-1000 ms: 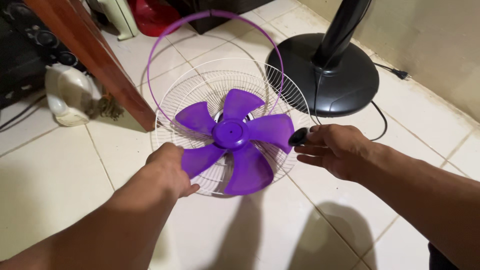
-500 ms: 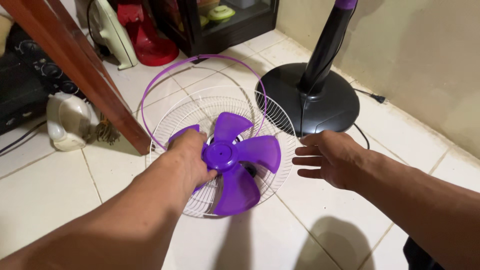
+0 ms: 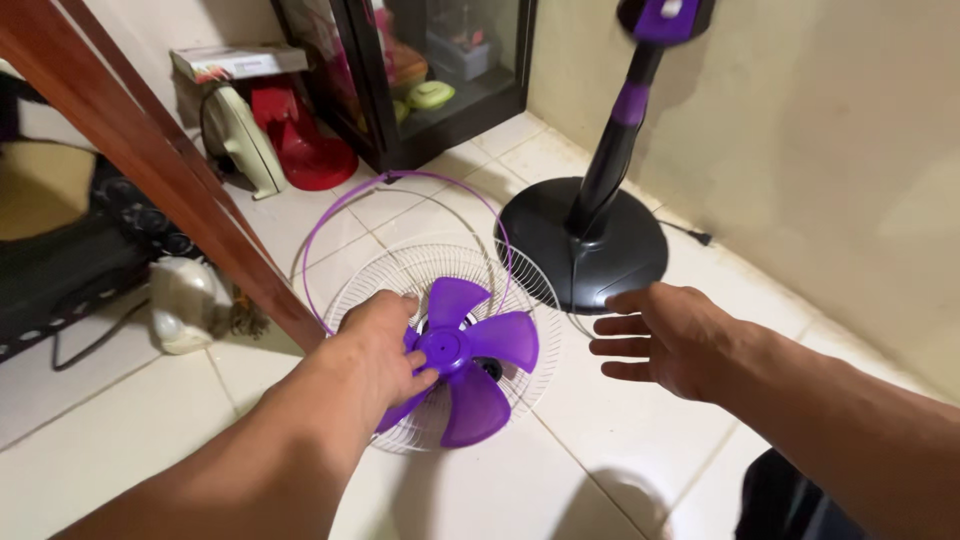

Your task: The person disassembles a standing electric fan by removing the front grille, fan blades, and rear grille. They then reassemble the fan by attaching the rear grille, fan blades, and front grille back onto the fan stand.

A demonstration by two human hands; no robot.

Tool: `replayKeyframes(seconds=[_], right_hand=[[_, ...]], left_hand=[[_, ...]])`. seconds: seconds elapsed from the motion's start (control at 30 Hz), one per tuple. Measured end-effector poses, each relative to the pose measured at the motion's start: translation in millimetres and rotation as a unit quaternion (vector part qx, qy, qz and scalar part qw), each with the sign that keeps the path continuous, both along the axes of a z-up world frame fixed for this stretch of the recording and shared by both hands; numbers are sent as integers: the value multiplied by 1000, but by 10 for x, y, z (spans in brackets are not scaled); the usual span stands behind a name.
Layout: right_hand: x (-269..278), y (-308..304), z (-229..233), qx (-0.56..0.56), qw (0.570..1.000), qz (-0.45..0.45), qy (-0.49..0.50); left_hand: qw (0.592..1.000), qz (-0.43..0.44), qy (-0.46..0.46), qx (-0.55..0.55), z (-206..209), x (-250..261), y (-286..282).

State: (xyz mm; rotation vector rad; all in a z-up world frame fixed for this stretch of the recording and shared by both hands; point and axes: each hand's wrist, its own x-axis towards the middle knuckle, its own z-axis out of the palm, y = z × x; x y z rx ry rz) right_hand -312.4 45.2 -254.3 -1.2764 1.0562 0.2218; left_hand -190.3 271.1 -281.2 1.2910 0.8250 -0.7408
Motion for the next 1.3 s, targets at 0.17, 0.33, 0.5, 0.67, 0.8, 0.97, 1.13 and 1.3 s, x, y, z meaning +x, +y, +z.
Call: replayKeyframes(seconds=[0.17, 0.33, 0.5, 0.67, 0.8, 0.97, 1.13, 1.3], right_hand=[[-212, -24, 1165, -5, 1000, -12, 14], [-458, -67, 2386, 3, 999, -36, 23], [-577, -155, 3462, -15, 998, -65, 5], [-510, -233, 4010, -34, 995, -81, -38], [-478, -196, 4262, -51, 992, -98, -64], [-472, -94, 4386, -56, 988, -125, -69], [-479, -80, 4410, -60, 988, -130, -64], [-424, -241, 4393, -56, 987, -137, -68]], left_hand=[[998, -38, -38, -13, 1007, -168, 2], [999, -39, -17, -30, 2157, -425, 49], [995, -71, -47, -52, 3262, -464, 29], [988, -87, -96, -83, 3904, -260, -52], [983, -112, -124, -80, 4211, -135, -72], [978, -134, -142, -78, 4379, -62, -65], [972, -164, -161, -55, 4467, -10, -163], [947, -221, -232, -17, 4557, 93, -500]])
